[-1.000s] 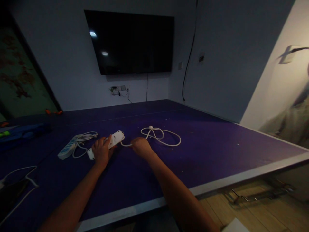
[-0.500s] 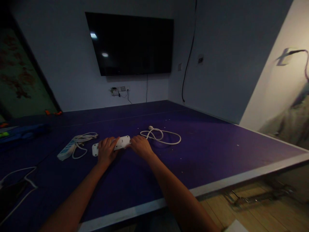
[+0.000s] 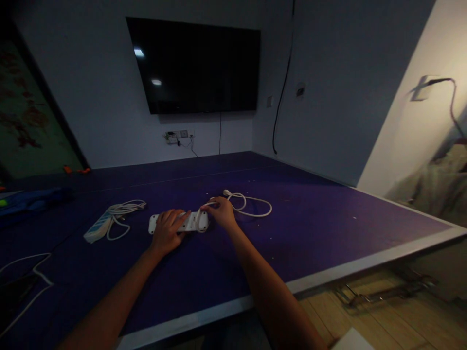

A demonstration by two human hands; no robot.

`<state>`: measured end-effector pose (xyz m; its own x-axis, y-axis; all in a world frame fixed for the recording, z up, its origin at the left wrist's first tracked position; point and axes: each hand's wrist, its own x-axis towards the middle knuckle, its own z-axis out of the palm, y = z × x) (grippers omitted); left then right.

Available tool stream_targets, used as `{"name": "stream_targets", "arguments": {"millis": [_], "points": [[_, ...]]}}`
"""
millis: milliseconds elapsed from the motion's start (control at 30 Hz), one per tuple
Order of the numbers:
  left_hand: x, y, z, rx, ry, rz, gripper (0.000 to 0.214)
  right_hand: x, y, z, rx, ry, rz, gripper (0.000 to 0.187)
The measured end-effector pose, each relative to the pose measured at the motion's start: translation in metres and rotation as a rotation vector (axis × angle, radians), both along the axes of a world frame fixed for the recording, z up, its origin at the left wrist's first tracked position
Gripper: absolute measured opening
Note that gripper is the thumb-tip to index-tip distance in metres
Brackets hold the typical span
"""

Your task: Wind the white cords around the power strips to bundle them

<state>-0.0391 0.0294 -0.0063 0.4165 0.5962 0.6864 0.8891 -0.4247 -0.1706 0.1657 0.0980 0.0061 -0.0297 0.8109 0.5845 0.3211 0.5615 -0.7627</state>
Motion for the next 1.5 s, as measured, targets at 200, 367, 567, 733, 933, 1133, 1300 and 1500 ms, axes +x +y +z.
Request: {"name": "stream_targets", "arguments": {"millis": [200, 367, 567, 733, 933, 1133, 1300, 1500], "points": [[0.006, -0.006, -0.001, 0.029, -0.013, -0.034, 0.055, 0.002, 0.009, -0.008, -0.163, 0.172, 0.078, 0.043], [0.008, -0.008, -0.003, 0.053, -0.046, -0.059, 0.057, 0.002, 0.014, -0.012, -0.176, 0.19, 0.168, 0.042], [0.007, -0.008, -0.005, 0.045, -0.044, -0.075, 0.062, 0.004, 0.019, -0.016, -0.133, 0.081, 0.225, 0.042], [0.006, -0.009, -0.004, 0.033, -0.087, -0.042, 0.062, 0.001, 0.018, -0.02, -0.063, -0.036, 0.341, 0.037], [0.008, -0.012, -0.003, 0.052, -0.107, 0.027, 0.061, -0.007, 0.015, -0.03, -0.081, -0.164, 0.427, 0.036], [0.01, -0.012, -0.002, 0.073, -0.093, 0.116, 0.058, -0.012, 0.017, -0.035, -0.102, -0.309, 0.35, 0.024], [0.009, -0.01, -0.001, 0.079, -0.103, 0.181, 0.058, -0.018, 0.01, -0.032, -0.113, -0.428, 0.306, 0.026], [0.007, -0.008, 0.0, 0.12, -0.147, 0.289, 0.057, -0.018, 0.002, -0.02, -0.049, -0.557, 0.287, 0.019]]}}
